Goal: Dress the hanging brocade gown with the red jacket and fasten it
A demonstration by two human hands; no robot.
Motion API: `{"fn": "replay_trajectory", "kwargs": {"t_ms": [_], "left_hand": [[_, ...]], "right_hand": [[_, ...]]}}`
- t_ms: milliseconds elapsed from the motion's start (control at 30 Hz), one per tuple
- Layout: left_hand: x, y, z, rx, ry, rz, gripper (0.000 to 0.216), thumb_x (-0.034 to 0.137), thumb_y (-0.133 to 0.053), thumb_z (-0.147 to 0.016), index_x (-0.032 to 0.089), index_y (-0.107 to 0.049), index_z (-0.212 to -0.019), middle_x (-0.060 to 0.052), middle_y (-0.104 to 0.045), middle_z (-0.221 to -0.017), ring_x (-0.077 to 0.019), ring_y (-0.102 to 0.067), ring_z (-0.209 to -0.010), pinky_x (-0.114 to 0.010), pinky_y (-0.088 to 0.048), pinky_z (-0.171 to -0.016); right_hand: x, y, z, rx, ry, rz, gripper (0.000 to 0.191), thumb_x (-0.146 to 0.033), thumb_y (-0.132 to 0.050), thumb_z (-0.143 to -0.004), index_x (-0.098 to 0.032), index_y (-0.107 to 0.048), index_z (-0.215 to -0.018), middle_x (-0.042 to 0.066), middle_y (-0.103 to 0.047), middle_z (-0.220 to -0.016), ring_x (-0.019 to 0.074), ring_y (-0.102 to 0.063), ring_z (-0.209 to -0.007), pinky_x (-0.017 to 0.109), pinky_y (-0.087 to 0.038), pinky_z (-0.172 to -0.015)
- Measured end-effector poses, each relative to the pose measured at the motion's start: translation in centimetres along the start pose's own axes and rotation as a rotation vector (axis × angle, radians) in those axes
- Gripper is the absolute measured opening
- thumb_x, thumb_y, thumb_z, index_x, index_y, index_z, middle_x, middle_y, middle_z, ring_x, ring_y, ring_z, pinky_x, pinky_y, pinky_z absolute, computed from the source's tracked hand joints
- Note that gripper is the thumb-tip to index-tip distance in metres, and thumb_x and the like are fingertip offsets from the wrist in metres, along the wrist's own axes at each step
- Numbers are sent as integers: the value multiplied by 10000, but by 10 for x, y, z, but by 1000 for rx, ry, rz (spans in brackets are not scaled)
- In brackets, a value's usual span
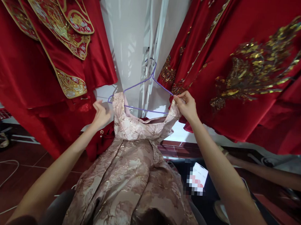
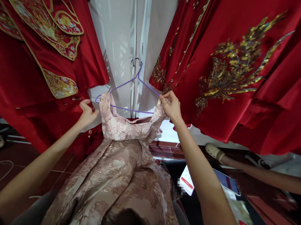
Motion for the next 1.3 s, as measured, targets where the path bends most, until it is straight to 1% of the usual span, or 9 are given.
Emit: {"fn": "replay_trajectory", "kwargs": {"t_ms": [167, 233, 367, 433, 633, 767, 900, 1067, 1300], "left_hand": [[-34, -3, 69, -354, 28, -76, 832, 233, -658, -592, 122, -233, -1299, -159, -411, -1202, -276, -496, -1126, -441, -414, -980], [-44, 2, 71, -508, 70, 1, 741, 277, -597, -680, 147, -235, -1313, -110, -523, -1093, -221, -585, -957, -407, -470, -887], [-56, 13, 47, -862, 46, 97, 409, 481, -516, -767, 160, -567, -1016, -59, -651, -933, -209, -605, -879, -339, -472, -840], [-60, 18, 25, -835, 59, 58, 408, 537, -487, -775, 169, -620, -891, -52, -673, -928, -217, -603, -892, -324, -459, -857], [-32, 17, -59, -384, 42, -211, 322, 396, -392, -853, 174, -605, -949, -83, -664, -999, -234, -596, -959, -330, -434, -886], [33, 12, -99, -206, -30, -363, 262, 341, -424, -850, 208, -599, -992, -92, -669, -956, -277, -610, -939, -371, -433, -840], [115, -3, -92, -77, -164, -195, 254, 319, -386, -889, 193, -570, -1009, -90, -656, -960, -253, -600, -960, -354, -410, -876], [167, -30, -56, -37, -129, 67, 222, 335, -378, -912, 195, -524, -1004, -70, -639, -920, -201, -599, -910, -318, -429, -843], [138, -18, -70, -320, -50, -63, 173, 341, -566, -767, 171, -550, -793, -38, -583, -716, -210, -575, -758, -317, -428, -734]], "right_hand": [[-1, 3, -1, 0, -17, -10, 328, -542, -544, -783, -216, -549, -814, 46, -614, -736, 221, -605, -777, 346, -483, -713], [-2, 5, -1, -12, -21, -29, 338, -549, -554, -770, -213, -545, -807, 36, -608, -722, 209, -600, -756, 340, -484, -707], [-3, 6, -2, -38, -27, -78, 327, -536, -570, -758, -213, -528, -781, 26, -599, -715, 199, -595, -741, 343, -484, -705], [-3, 5, -3, -38, -33, -90, 312, -523, -574, -757, -216, -522, -768, 27, -597, -717, 202, -595, -745, 350, -484, -703], [-3, 6, -4, -33, -45, -54, 307, -512, -563, -756, -210, -512, -737, 31, -611, -726, 210, -599, -742, 361, -477, -705], [-11, 9, 1, -36, -54, 29, 293, -500, -543, -771, -211, -502, -742, 24, -627, -743, 201, -595, -729, 346, -459, -707], [-33, 10, 13, -18, -13, 103, 273, -487, -509, -813, -219, -487, -765, 24, -635, -769, 193, -600, -734, 311, -436, -706], [-46, 8, 27, 19, -31, 121, 312, -536, -459, -838, -227, -493, -806, 32, -639, -784, 193, -602, -707, 299, -429, -680], [-16, 2, -3, -160, -161, 84, 551, -698, -380, -790, -191, -537, -641, 45, -604, -591, 197, -580, -612, 300, -438, -604]]}}
Point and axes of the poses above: each hand's wrist, its own z-axis away from the middle knuckle, its own y-axis out of the back of the hand, x = y × z, the point moved 4 cm from there along -z, towards the middle knuckle
